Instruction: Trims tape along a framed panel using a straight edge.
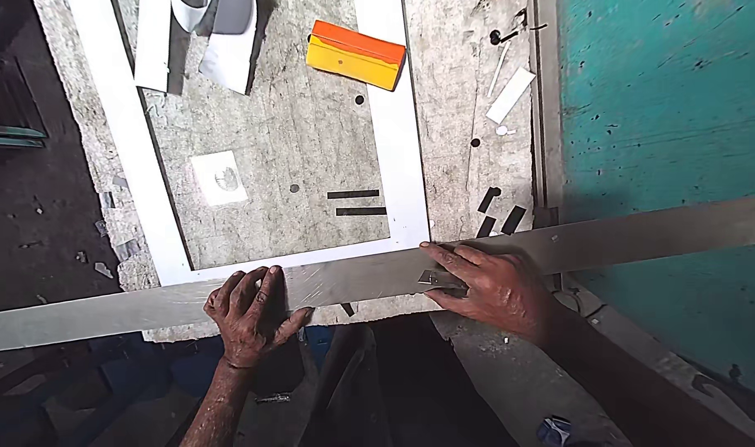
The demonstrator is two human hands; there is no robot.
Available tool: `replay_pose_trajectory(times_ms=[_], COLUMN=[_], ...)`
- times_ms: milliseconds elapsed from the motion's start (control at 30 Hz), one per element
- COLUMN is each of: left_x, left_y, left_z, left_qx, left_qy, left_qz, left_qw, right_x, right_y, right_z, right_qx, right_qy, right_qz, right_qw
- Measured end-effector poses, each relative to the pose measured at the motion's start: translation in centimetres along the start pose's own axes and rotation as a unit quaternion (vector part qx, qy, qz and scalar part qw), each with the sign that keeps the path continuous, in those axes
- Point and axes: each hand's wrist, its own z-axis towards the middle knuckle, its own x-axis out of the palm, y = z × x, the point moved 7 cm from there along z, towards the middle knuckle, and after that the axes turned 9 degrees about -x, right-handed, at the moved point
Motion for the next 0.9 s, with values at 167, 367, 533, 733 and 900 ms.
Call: replay_pose_trajectory(times_ms=[167, 367, 533, 733, 900], left_x=[0.0, 0.3, -0.8, -1.1, -4.3], left_y=[0.1, 0.1, -0.2, 0.2, 9.9], left_z=[-0.1, 0.0, -0.1, -0.7, -1.5], left_qx=[-0.001, -0.001, -0.025, -0.018, -0.072], left_qy=[-0.002, -0.005, -0.007, 0.000, -0.002], left_qz=[-0.006, -0.009, -0.013, -0.031, -0.015], left_qw=[1.000, 1.000, 1.000, 0.999, 0.997], right_x=[0.1, -0.3, -0.5, 0.2, 0.3], right_y=[0.3, 0.9, 1.8, 1.9, 1.7], right_z=[-0.1, 0.5, 1.1, 1.6, 1.6], right_qx=[-0.010, -0.012, -0.028, 0.053, 0.106], right_qy=[-0.004, 0.060, 0.064, 0.240, 0.276], right_qz=[-0.018, -0.067, -0.033, 0.002, -0.017], right_qw=[1.000, 0.996, 0.997, 0.969, 0.955])
